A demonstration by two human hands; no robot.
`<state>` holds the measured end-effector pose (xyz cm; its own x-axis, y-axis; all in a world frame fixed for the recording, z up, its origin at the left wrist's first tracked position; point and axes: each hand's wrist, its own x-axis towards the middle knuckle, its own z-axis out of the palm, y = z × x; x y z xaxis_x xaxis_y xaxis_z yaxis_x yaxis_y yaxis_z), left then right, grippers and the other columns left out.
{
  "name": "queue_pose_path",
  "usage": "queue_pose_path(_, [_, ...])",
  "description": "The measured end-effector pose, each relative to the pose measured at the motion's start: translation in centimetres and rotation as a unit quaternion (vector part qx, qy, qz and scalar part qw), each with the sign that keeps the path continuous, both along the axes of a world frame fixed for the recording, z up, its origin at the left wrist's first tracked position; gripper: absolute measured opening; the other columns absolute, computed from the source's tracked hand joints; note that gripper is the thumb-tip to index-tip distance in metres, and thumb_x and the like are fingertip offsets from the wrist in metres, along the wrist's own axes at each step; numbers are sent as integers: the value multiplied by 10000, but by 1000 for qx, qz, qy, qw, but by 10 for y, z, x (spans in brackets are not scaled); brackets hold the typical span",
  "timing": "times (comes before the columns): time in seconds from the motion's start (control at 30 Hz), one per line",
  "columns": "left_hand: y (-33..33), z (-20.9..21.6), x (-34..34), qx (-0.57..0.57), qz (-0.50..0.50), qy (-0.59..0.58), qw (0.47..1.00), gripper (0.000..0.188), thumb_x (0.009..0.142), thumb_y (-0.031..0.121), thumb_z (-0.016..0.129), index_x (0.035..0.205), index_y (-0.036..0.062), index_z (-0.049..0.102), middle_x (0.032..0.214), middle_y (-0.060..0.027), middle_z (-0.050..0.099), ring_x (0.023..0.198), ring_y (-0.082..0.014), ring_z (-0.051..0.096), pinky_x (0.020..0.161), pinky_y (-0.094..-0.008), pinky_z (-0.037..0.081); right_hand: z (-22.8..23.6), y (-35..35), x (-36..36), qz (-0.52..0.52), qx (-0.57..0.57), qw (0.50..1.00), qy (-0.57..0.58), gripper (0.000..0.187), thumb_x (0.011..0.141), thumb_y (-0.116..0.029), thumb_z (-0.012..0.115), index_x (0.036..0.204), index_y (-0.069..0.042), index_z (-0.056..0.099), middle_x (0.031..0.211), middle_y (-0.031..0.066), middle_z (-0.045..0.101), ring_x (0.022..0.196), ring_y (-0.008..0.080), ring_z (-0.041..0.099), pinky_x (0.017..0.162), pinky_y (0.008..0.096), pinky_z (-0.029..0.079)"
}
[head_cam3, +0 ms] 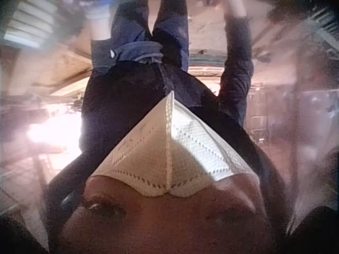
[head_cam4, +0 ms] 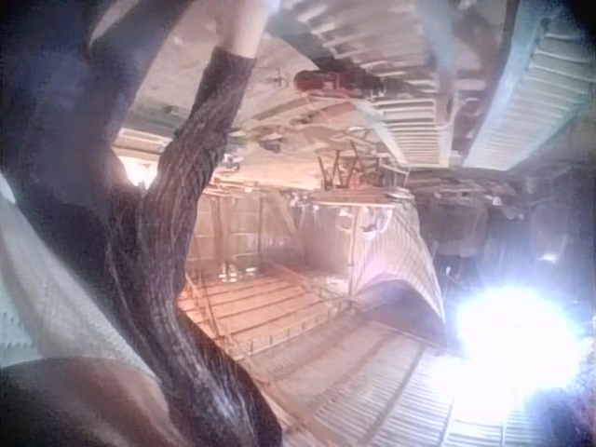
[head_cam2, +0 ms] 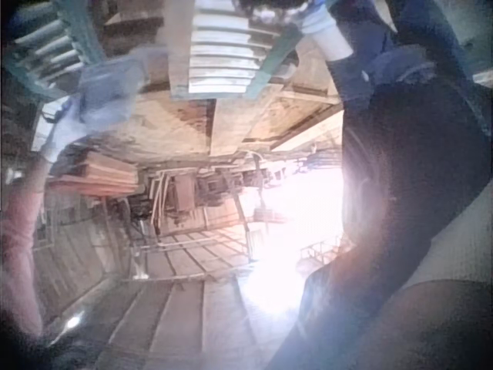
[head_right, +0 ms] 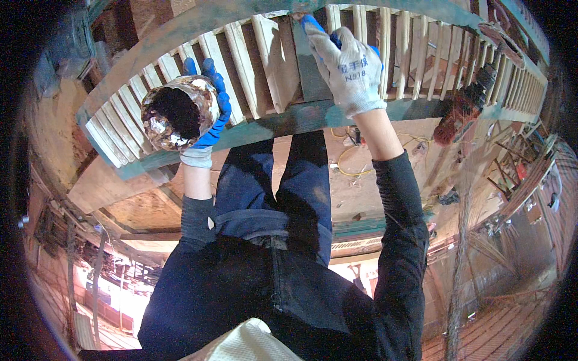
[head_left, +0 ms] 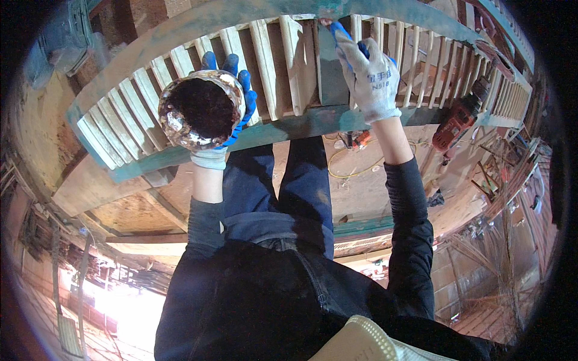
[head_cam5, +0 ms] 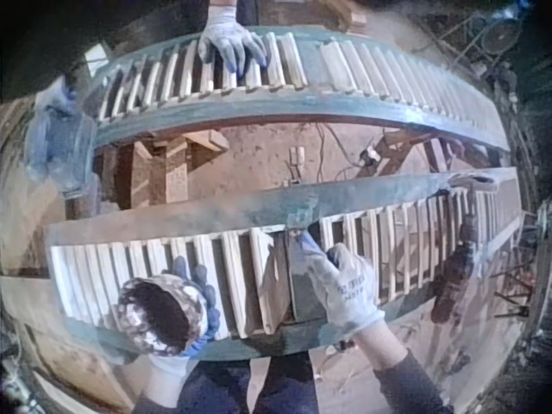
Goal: The person uses a handheld power sander to smooth wooden slats on a green frame, then applies a dark finish with a brush. The person moves between slats and occasionally adjusts position while working.
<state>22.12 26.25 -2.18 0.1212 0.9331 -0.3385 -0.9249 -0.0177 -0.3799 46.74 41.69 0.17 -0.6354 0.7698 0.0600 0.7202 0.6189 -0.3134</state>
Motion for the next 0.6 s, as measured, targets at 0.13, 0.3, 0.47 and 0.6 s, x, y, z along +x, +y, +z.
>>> queue_pose_path(0.13, [0, 0, 2, 6, 1, -12, 1000, 574, 933, 386, 496, 1472, 262, 342, 1528, -97, 316, 1389, -340, 313, 1075, -634, 279, -6, 2, -1, 28, 36, 997, -55, 273, 848, -210, 640, 1120, -194, 652, 798, 70, 564, 630, 268, 605, 556, 378, 473])
queue_pose_path(0.3, [0, 0, 1, 11, 2, -10, 1000, 568, 931, 385, 495, 1467, 264, 353, 1529, -91, 316, 1389, -339, 312, 1076, -632, 279, 2, 1, 5, 10, -12, 1000, -21, 280, 841, -193, 637, 1121, -182, 647, 812, 83, 560, 636, 278, 605, 558, 379, 472])
queue_pose_path(0.47, [4, 3, 1, -1, -8, -5, 1000, 569, 927, 389, 498, 1464, 261, 360, 1524, -91, 328, 1383, -335, 322, 1071, -618, 293, 0, 7, 2, 6, 16, 999, -47, 299, 829, -175, 641, 1127, -187, 645, 804, 82, 549, 633, 278, 594, 567, 375, 473])
queue_pose_path(0.6, [3, 3, 1, 0, -9, -5, 1000, 569, 927, 372, 504, 1465, 257, 358, 1521, -95, 333, 1382, -338, 321, 1072, -619, 294, 5, 2, 6, 13, -17, 999, -40, 350, 821, -174, 641, 1168, -217, 623, 835, 87, 559, 656, 282, 606, 591, 384, 480])
